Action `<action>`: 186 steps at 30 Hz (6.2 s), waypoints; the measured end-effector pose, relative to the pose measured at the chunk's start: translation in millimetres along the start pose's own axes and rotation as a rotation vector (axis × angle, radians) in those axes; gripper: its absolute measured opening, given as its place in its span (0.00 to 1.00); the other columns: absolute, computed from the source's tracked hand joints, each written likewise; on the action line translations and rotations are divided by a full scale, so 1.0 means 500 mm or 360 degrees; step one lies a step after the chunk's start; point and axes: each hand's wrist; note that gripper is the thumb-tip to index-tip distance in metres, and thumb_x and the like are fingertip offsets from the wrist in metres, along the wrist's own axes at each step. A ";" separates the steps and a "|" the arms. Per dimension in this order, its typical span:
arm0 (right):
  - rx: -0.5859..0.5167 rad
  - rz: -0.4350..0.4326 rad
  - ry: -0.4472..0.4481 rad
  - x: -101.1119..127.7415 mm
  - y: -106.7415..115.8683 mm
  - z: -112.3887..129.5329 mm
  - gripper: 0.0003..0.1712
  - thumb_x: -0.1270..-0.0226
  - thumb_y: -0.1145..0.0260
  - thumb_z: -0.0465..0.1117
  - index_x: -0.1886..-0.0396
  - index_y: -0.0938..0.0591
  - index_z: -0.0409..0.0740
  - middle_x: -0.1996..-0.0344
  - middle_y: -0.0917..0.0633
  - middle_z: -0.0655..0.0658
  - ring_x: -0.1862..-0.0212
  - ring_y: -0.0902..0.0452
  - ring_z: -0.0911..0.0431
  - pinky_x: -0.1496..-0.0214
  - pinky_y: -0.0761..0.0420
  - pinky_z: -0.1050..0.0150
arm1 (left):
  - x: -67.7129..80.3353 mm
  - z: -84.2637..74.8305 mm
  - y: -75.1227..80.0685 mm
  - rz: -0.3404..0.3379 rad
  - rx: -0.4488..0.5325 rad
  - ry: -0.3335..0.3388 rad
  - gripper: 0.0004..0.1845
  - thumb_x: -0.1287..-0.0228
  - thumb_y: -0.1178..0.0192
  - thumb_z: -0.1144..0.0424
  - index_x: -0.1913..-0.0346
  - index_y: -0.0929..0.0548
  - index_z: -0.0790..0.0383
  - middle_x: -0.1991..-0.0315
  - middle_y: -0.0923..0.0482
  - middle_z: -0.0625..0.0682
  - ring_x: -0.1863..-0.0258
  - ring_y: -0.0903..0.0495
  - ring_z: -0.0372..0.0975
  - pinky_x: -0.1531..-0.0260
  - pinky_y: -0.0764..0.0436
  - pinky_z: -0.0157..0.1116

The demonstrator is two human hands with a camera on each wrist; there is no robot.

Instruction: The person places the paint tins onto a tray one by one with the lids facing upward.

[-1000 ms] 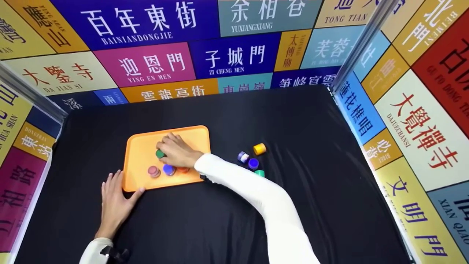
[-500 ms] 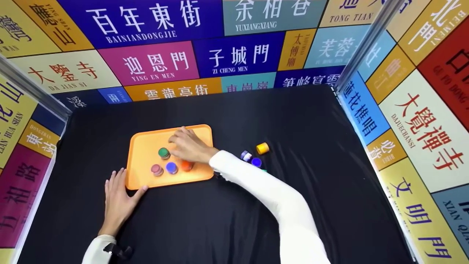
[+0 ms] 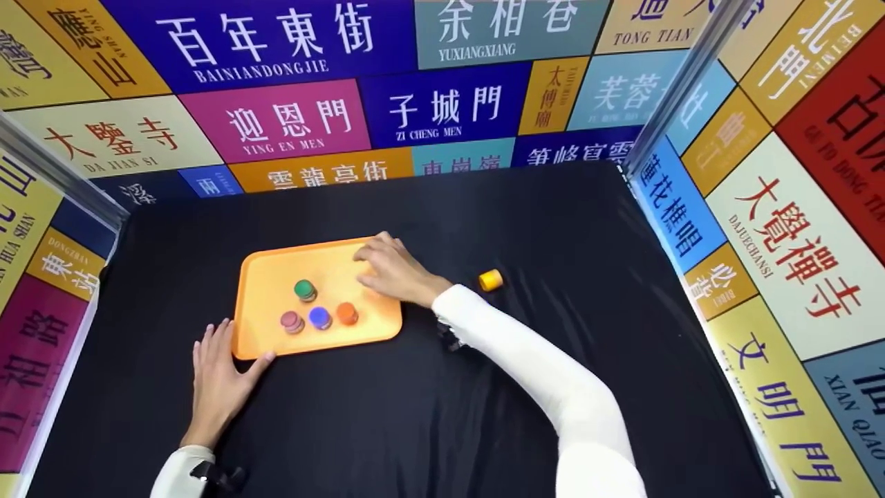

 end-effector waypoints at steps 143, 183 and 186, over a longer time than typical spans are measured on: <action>-0.0079 -0.0766 -0.0406 0.420 0.072 -0.232 0.26 0.36 0.17 0.32 0.39 0.13 0.35 0.45 0.11 0.38 0.40 0.22 0.40 0.32 0.29 0.61 | -0.002 -0.002 -0.003 0.0009 -0.0019 0.0025 0.55 0.36 0.22 0.41 0.18 0.34 0.72 0.17 0.37 0.70 0.14 0.48 0.66 0.13 0.59 0.62; -0.0178 -0.0847 -0.0505 0.437 0.065 -0.225 0.24 0.40 0.15 0.31 0.43 0.09 0.37 0.47 0.10 0.40 0.41 0.19 0.44 0.33 0.32 0.78 | 0.005 -0.009 0.001 0.0081 -0.0049 0.0101 0.56 0.35 0.23 0.39 0.18 0.35 0.73 0.17 0.39 0.71 0.15 0.48 0.68 0.14 0.59 0.64; -0.0172 -0.0871 -0.0505 0.437 0.069 -0.224 0.24 0.41 0.15 0.30 0.43 0.09 0.36 0.47 0.10 0.39 0.41 0.19 0.44 0.33 0.32 0.78 | 0.002 -0.011 -0.001 0.0086 -0.0040 0.0095 0.56 0.34 0.24 0.38 0.18 0.35 0.72 0.17 0.39 0.71 0.15 0.48 0.68 0.14 0.59 0.64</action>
Point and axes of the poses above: each hand's wrist, its own x-axis away from the middle knuckle, its own y-axis out of the back of the hand, z = x × y
